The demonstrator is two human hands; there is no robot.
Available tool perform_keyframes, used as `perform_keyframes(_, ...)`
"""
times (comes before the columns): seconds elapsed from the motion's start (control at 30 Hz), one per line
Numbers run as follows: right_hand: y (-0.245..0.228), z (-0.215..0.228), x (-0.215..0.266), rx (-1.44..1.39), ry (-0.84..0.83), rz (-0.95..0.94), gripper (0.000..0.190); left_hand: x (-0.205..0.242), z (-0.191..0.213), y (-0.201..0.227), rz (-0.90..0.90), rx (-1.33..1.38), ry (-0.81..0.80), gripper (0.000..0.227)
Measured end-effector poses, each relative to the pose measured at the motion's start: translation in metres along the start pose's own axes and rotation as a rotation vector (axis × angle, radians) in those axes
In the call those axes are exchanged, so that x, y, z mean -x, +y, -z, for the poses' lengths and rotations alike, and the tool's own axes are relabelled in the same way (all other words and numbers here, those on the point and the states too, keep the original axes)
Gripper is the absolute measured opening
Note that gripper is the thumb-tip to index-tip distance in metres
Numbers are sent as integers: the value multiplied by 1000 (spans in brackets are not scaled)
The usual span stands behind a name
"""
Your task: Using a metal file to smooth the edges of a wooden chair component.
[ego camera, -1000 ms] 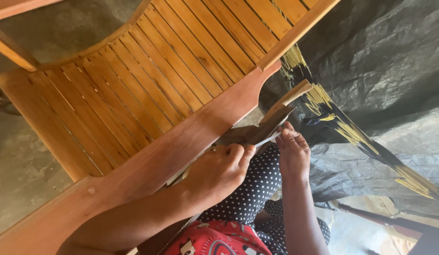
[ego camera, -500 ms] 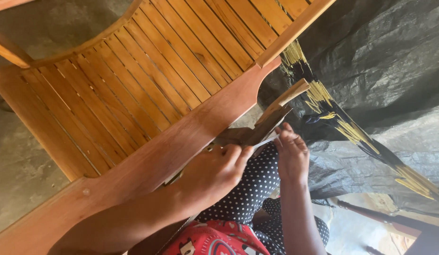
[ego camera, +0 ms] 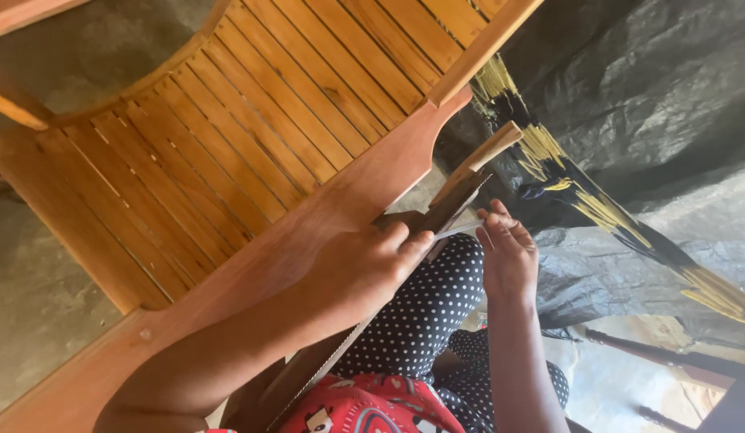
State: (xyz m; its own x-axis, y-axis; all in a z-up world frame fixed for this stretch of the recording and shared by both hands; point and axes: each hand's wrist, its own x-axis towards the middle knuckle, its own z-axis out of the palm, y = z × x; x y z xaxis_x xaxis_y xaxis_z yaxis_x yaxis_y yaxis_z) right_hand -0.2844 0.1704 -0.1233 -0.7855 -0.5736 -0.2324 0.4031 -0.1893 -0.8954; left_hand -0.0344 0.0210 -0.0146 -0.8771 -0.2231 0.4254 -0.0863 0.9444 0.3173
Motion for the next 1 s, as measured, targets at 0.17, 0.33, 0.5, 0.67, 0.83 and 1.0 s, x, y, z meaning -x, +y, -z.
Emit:
perform_keyframes(0.17, 5, -2, 10, -23, -29, -11, 3, 0, 14, -8, 115, 193, -83, 45)
perform_keyframes(0.33, 9, -7, 11, -11, -35, -18, 4, 6, 9, -10, 142, 208, -89, 44)
perform_keyframes(0.5, 9, -10, 12, -19, -43, 13, 4, 5, 14, -10, 153, 208, -72, 44)
perform_keyframes(0.67, 9, -13, 16, -28, -36, 17, 3, 6, 16, -10, 128, 168, -68, 46)
perform_keyframes(0.83, 12, -11, 21, -34, -33, 30, 1, 8, 19, -12, 94, 116, -100, 50)
perform_keyframes(1.0, 13, -13, 25, -72, -43, 68, 1, 8, 27, -13, 50, 94, -71, 49)
